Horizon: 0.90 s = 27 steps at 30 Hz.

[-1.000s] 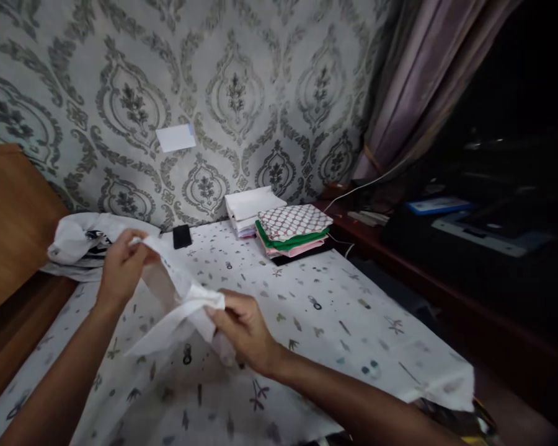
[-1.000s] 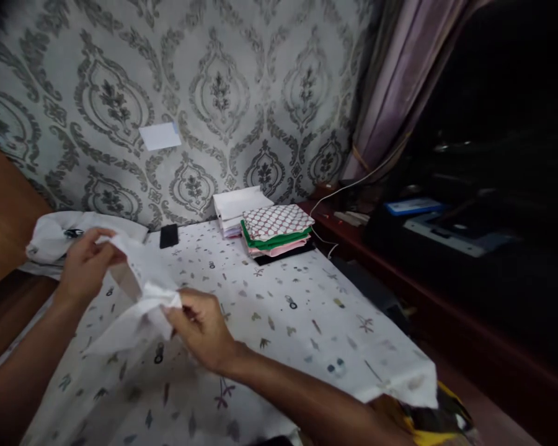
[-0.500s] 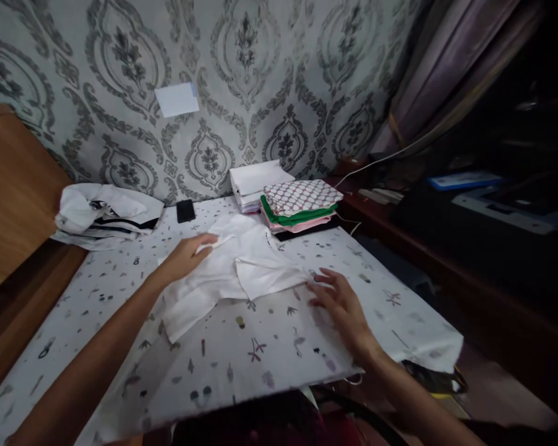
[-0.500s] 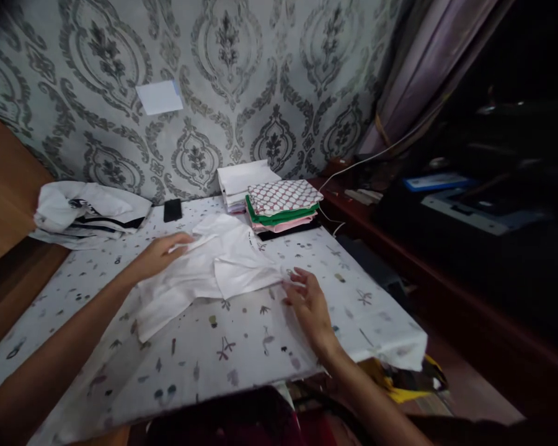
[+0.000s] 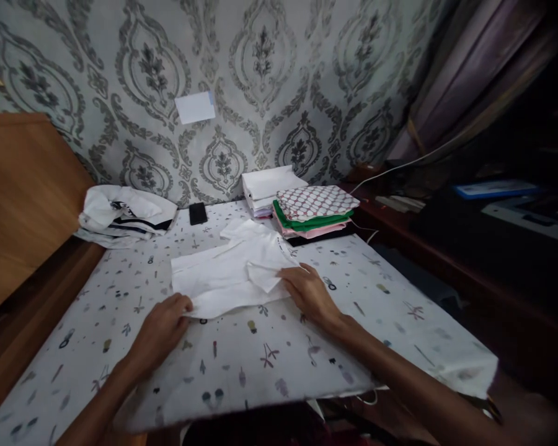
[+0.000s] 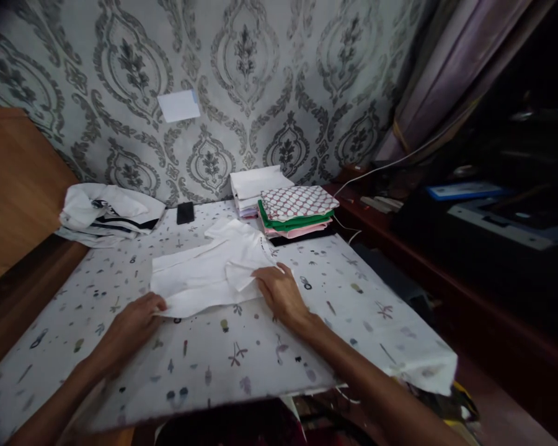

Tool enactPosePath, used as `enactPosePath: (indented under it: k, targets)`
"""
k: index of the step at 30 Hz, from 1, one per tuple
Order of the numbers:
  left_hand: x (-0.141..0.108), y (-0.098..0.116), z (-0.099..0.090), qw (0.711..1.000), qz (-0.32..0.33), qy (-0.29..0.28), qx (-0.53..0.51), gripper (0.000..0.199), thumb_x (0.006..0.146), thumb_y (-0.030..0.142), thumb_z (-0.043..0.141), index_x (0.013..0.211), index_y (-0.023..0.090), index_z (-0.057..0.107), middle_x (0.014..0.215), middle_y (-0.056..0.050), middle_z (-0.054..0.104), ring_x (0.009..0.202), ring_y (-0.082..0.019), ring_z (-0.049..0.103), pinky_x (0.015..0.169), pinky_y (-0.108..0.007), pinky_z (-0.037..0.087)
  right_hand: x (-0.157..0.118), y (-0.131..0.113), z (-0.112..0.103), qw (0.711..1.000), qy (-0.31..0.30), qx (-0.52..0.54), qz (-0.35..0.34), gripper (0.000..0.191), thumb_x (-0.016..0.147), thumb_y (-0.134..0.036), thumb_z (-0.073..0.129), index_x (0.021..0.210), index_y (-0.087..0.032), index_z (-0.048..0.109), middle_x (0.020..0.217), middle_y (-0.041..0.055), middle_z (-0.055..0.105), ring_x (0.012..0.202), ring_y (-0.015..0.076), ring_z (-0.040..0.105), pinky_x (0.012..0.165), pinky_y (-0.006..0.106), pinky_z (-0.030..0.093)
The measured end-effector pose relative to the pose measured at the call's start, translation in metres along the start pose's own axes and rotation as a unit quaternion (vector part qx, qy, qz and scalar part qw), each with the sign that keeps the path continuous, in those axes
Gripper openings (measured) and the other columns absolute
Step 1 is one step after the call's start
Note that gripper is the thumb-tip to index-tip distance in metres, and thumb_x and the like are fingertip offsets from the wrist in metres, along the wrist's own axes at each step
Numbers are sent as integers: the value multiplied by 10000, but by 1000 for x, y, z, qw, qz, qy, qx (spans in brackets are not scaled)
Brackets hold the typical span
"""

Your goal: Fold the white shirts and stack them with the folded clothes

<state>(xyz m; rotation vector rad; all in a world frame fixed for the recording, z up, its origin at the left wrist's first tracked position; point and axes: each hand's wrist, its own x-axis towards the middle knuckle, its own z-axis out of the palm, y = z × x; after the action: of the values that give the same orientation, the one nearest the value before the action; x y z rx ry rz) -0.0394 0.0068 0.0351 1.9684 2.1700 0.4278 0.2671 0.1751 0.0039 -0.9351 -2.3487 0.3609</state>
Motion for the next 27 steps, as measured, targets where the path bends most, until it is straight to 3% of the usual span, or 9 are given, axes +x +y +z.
enactPosePath:
  k: [4,8,14,16,18,21,24,25,27]
  targets:
    - [-9,-16,-47,996,71,47,5,115,810,193,428,764,243,521,851,-44,593,844,-234,551,732,-322,451,-13,-18,-39,989,-7,146,19,270,972,-332,446,1023,-228,690,968,55,738,869,226,679,823,369,520]
    - [-33,-25,-76,994,112,-9,-10,161,866,245,450,717,242,512,796,-29,586,790,-209,546,724,-293,458,-38,-41,-74,962,-161,219,-5,272,988,-345,451,990,-254,707,887,22,729,785,180,673,721,289,521]
    - [-53,-25,-72,975,96,-168,-113,196,925,324,465,894,266,650,922,-29,686,851,-194,629,780,-260,501,-72,-42,-82,928,-283,238,-42,249,919,-205,536,996,-328,739,964,15,745,902,183,699,795,299,556]
    - [-42,-31,-66,973,65,-172,-137,229,928,373,473,1007,282,667,994,-33,704,899,-211,646,792,-266,508,-78,-38,-82,922,-299,241,-40,287,888,-165,554,996,-348,746,964,13,745,878,179,705,733,276,562]
    - [-22,-42,-56,982,19,-125,-139,274,921,427,466,1025,267,662,989,-42,706,898,-228,650,747,-269,511,-79,-37,-84,914,-320,247,-27,292,866,-157,589,994,-359,756,934,9,748,808,169,709,651,247,552]
    - [18,-62,-37,996,-24,-3,-91,367,856,451,501,1113,225,631,1096,-86,682,1009,-274,626,816,-331,513,-63,-38,-89,892,-364,267,-9,281,819,-228,705,1064,-357,755,877,-3,756,722,151,706,585,214,530]
    - [56,-78,-18,997,-38,63,-33,478,795,415,508,1205,181,583,1248,-129,615,1173,-316,552,957,-421,467,-16,-32,-79,866,-405,292,-26,305,838,-332,707,1141,-306,732,884,-2,760,744,145,702,619,215,531]
    - [66,-81,-13,997,-42,66,-21,478,793,402,495,1207,178,576,1246,-129,610,1182,-317,543,971,-432,455,6,-27,-69,870,-397,290,-32,284,878,-343,654,1144,-277,728,922,10,757,789,151,702,656,229,536]
    - [83,-85,-6,997,-48,62,-6,434,803,383,471,1174,187,581,1174,-113,626,1138,-305,557,956,-429,453,57,-13,-41,931,-288,226,-18,261,911,-319,591,1116,-227,721,1014,38,740,864,164,685,720,257,537]
